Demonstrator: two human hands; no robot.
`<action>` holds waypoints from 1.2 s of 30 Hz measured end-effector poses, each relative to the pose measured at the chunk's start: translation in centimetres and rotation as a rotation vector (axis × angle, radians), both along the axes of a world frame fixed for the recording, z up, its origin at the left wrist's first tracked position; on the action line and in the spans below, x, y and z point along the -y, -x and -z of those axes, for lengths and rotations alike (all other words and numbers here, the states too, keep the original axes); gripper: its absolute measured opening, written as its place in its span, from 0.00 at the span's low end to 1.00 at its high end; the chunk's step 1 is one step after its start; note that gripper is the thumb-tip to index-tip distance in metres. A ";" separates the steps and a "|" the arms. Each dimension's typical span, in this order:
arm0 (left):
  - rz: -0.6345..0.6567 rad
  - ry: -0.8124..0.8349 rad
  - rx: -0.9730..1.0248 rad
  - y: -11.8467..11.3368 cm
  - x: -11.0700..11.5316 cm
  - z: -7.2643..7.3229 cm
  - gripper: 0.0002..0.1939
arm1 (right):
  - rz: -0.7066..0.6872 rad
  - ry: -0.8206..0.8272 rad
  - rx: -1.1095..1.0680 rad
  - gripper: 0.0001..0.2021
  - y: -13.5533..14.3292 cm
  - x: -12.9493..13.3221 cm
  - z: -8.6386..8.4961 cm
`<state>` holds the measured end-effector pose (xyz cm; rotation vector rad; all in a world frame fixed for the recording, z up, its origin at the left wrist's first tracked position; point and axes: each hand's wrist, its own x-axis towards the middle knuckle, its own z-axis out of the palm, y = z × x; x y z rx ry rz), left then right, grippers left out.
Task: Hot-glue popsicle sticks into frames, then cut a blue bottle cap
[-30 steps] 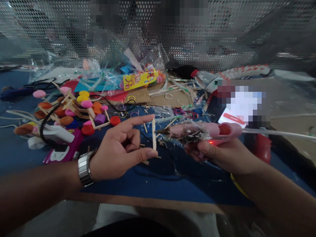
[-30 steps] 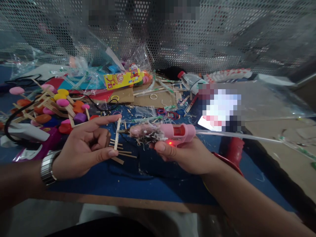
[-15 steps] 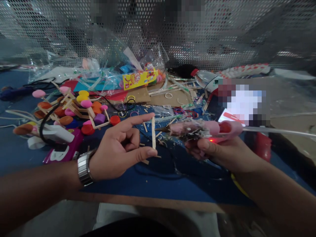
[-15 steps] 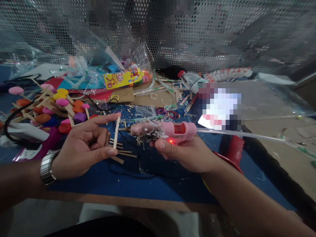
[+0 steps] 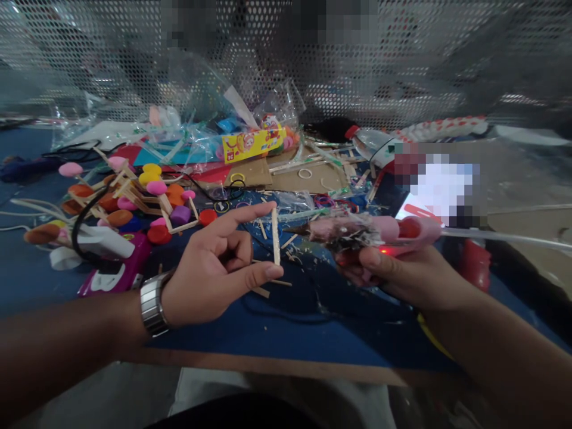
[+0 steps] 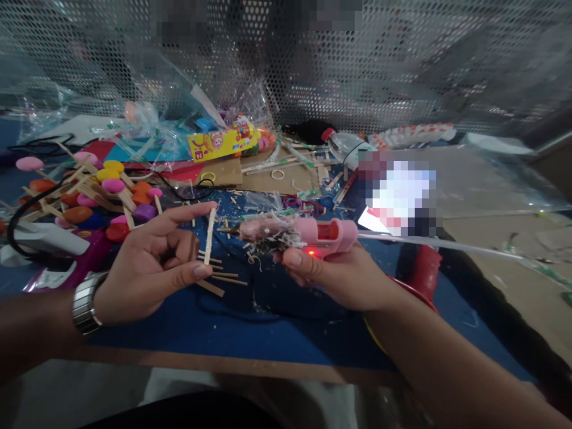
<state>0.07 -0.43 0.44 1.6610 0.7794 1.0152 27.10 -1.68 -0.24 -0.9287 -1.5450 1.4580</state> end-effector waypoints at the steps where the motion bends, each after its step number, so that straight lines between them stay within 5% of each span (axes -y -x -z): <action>1: 0.001 0.001 -0.008 0.0 0.0 -0.1 0.34 | -0.008 0.005 -0.009 0.15 0.0 0.0 0.0; 21: 0.026 0.006 0.025 0.0 0.1 0.0 0.33 | -0.059 0.035 -0.024 0.15 0.3 0.4 -0.7; 29: 0.035 -0.009 0.065 -0.1 0.0 -0.1 0.33 | 0.080 0.058 0.200 0.24 0.3 0.1 -0.7; 36: 0.015 -0.012 0.046 -0.1 0.0 -0.1 0.32 | 0.017 0.050 -0.002 0.19 -0.3 0.2 0.0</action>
